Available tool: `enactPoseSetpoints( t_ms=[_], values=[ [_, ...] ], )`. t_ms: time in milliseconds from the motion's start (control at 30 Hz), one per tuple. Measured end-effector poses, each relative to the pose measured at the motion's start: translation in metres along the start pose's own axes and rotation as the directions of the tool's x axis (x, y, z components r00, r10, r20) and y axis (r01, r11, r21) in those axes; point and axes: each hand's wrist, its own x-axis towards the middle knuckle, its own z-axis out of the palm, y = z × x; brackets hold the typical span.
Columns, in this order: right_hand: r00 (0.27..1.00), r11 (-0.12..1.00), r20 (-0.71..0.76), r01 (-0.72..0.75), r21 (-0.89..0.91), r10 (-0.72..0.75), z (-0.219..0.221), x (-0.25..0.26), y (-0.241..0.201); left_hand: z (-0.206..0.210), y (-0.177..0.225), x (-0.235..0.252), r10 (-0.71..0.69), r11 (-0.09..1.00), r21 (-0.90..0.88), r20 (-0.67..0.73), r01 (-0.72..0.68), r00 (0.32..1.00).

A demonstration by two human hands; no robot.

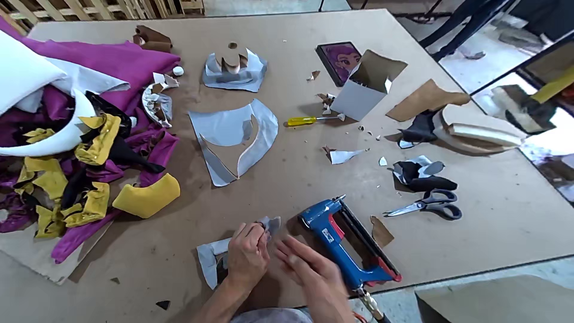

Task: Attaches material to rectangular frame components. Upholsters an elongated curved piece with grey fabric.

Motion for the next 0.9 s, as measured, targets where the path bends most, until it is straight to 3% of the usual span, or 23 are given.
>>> enactPoseSetpoints(
  t_ms=[33,67,100,133,167,233,367,467,600,700,900],
  values=[
    [0.979,0.949,-0.009,0.197,-0.247,-0.206,-0.018,-0.004,-0.006,-0.001,0.0,0.002,-0.015,1.0,0.005,0.007,0.015,1.0],
    [0.933,0.793,-0.023,0.292,-0.534,-0.359,-0.039,-0.005,-0.007,-0.003,0.0,0.004,-0.033,0.999,0.004,0.029,0.033,0.999],
    [0.903,0.577,-0.024,0.254,-0.776,-0.429,-0.058,-0.002,-0.004,-0.006,0.0,0.006,-0.05,0.999,-0.002,0.064,0.051,0.997],
    [0.904,0.411,-0.028,0.166,-0.896,-0.427,-0.073,0.003,0.002,-0.009,0.0,0.009,-0.064,0.998,-0.005,0.108,0.065,0.992],
    [0.916,0.296,-0.043,0.084,-0.951,-0.399,-0.085,0.01,0.011,-0.012,-0.001,0.013,-0.068,0.997,-0.013,0.155,0.07,0.986],
    [0.94,0.185,-0.074,-0.012,-0.983,-0.333,-0.096,0.02,0.025,-0.018,-0.009,0.017,-0.029,0.999,-0.037,0.236,0.038,0.971],
    [0.965,0.119,-0.035,-0.004,-0.993,-0.259,-0.097,0.03,0.014,-0.019,-0.017,0.013,0.039,0.996,-0.088,0.238,-0.019,0.97],
    [0.989,0.157,-0.066,-0.045,-0.986,-0.129,-0.086,0.013,-0.023,-0.02,-0.018,0.015,-0.002,0.991,-0.132,0.261,0.038,0.965],
    [0.993,0.283,0.076,0.049,-0.958,0.086,-0.058,-0.018,-0.063,-0.022,-0.019,0.017,-0.052,0.986,-0.136,0.299,0.097,0.953],
    [0.978,0.341,0.19,0.149,-0.928,0.088,-0.036,-0.023,-0.057,-0.022,-0.019,0.02,-0.063,0.985,-0.133,0.299,0.107,0.952],
    [0.972,0.325,0.213,0.17,-0.93,0.101,-0.021,-0.016,-0.053,-0.024,-0.018,0.02,-0.062,0.983,-0.145,0.309,0.111,0.949]
  ],
)
